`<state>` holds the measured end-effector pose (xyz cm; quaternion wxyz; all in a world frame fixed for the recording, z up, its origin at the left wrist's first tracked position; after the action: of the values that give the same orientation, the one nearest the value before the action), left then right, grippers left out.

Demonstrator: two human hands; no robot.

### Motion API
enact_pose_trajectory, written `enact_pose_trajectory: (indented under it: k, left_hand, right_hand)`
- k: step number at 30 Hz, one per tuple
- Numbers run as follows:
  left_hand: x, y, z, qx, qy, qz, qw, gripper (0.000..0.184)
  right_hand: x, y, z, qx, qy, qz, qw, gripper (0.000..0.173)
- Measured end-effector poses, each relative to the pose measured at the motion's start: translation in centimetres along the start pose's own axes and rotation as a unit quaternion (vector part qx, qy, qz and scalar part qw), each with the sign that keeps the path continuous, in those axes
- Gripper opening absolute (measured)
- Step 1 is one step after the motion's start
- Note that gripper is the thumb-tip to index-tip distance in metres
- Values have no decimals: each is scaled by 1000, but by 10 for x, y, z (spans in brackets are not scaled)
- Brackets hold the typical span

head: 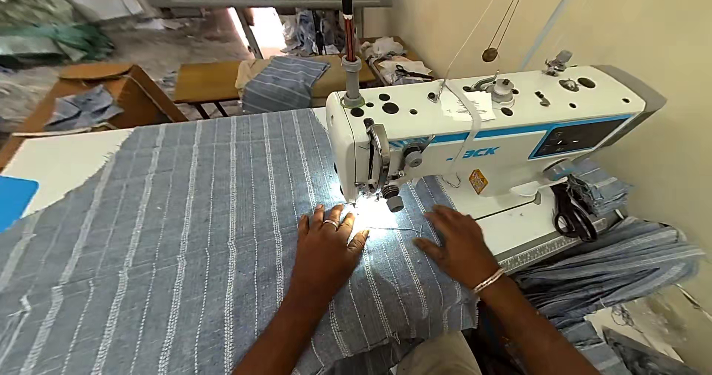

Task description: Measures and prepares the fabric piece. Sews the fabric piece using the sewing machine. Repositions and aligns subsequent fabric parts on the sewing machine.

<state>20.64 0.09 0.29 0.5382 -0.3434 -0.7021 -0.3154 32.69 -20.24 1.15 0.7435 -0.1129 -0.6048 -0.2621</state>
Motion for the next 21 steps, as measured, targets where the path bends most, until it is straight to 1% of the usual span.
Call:
enact_pose_trajectory:
  k: [2, 3, 6, 8, 11, 14, 16, 17, 18, 19, 21]
  left_hand:
    - [-1, 1, 1, 2, 4, 2, 1000, 67]
    - [-1, 1, 0, 2, 3, 0, 1000, 66]
    - [1, -1, 0, 6, 1, 1, 1000, 63]
    - [1, -1, -1, 9, 1, 9, 1000, 62]
    - [0, -1, -3, 8, 10, 18, 1000, 63]
    - [0, 0, -4, 6, 8, 16, 1000, 62]
    - [-1, 2, -4, 10, 11, 14, 1000, 62]
    - [-1, 3, -3, 13, 12, 13, 1000, 62]
    - [-2, 5, -2, 17, 15, 17, 1000, 62]
    - [-2, 6, -2, 20, 14, 24, 999, 62]
    - [-1, 3, -4, 18, 8, 25, 999, 60]
  right_hand:
    - [7, -9, -29, -30, -4, 9, 1000, 69]
    - [13, -13, -39, -30, 1, 8, 1000, 66]
    - [42, -25, -49, 5, 13, -18, 1000, 48]
    - [75, -30, -54, 9, 14, -54, 998, 42]
    - [120, -39, -71, -27, -10, -97, 995, 43]
    - [145, -44, -90, -62, -29, -131, 989, 41]
    - [143, -47, -99, -75, -49, -134, 987, 38]
    - [136, -47, -103, -82, -60, -126, 987, 38]
    - [120, -47, -109, -94, -72, -92, 989, 41]
    - [99, -47, -114, -98, -84, -42, 991, 46]
    - [69, -50, -119, -109, -105, 60, 987, 62]
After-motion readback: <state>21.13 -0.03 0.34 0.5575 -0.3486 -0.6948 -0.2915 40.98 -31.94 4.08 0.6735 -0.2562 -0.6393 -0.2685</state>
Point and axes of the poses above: each hand's wrist, its own y-axis towards the middle knuckle, its own x-axis out of the back of the hand, z = x × y, the point moved 10 cm from there along y, towards the middle knuckle, and after that the axes turned 13 degrees about x, right-handed, at the moved point
